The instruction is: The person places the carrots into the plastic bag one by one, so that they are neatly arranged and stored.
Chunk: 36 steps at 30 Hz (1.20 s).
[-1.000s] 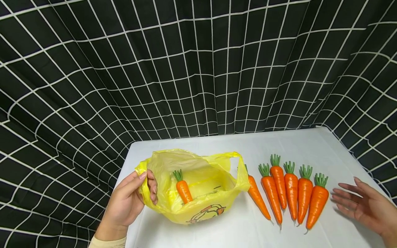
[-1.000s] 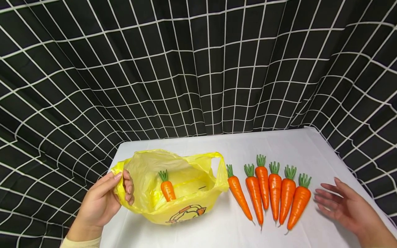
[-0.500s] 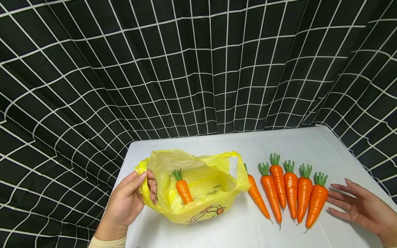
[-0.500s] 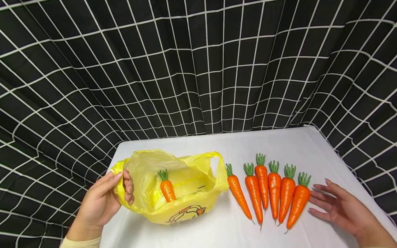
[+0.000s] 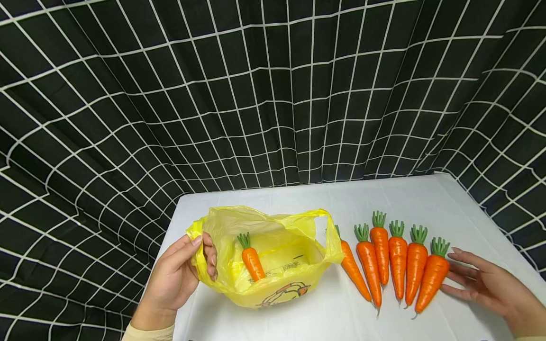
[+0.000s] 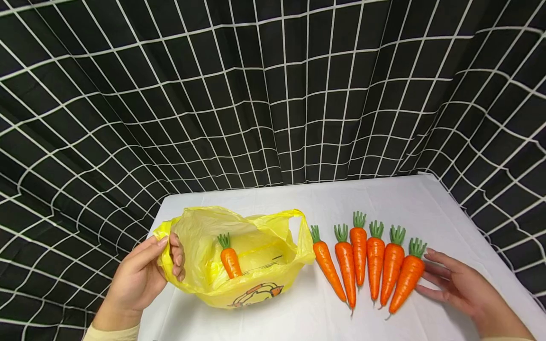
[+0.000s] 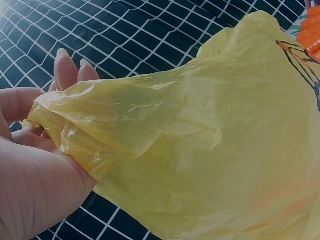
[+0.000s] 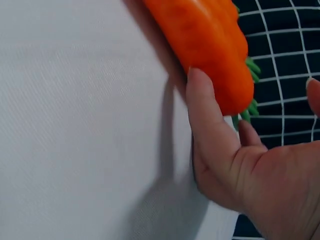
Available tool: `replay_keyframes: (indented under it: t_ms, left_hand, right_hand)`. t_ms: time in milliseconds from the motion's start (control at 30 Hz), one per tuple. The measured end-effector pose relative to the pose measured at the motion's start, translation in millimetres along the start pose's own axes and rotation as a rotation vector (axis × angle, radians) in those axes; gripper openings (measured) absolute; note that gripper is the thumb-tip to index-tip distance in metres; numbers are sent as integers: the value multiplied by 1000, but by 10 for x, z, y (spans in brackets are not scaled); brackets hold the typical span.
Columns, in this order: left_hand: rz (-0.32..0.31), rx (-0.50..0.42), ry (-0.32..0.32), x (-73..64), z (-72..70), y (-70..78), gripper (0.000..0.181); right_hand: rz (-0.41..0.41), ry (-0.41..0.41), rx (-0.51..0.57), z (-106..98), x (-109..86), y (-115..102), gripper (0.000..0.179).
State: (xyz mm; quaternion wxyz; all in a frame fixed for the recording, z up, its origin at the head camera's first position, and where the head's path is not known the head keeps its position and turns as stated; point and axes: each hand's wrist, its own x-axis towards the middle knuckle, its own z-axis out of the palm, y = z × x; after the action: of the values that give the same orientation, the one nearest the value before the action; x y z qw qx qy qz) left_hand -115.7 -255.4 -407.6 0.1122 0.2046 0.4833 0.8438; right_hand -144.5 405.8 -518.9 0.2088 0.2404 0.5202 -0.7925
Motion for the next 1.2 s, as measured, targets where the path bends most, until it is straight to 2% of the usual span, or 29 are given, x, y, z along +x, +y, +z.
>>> replay_keyframes:
  t_ms: [167,233,333,367,467,567,700,1033,1200]
  left_hand:
    - [-3,6,1,2,-2,-3,39]
    - [-3,8,-1,2,-5,-6,39]
    - [-5,7,5,1,-2,-5,38]
    - [-5,6,7,0,0,-4,38]
    - [-4,4,8,-4,-4,-10,38]
    - [-3,4,9,-6,-10,-18,38]
    - [-3,3,9,-6,-15,-24,38]
    - [-2,4,7,-7,-18,-15,37]
    - [-3,-3,9,-8,-16,-12,37]
  right_hand:
    - [-24,-5,-170,78,38,40,41]
    - [-17,5,-205,95,59,48,39]
    - [-19,52,-284,132,87,59,23]
    - [-19,79,-332,154,96,64,29]
    - [-33,141,-462,231,108,100,62]
    - [-55,185,-575,293,109,142,72]
    - [-77,196,-629,313,111,158,69]
    - [-124,201,-798,345,102,159,77]
    - [-98,178,-779,352,71,123,79]
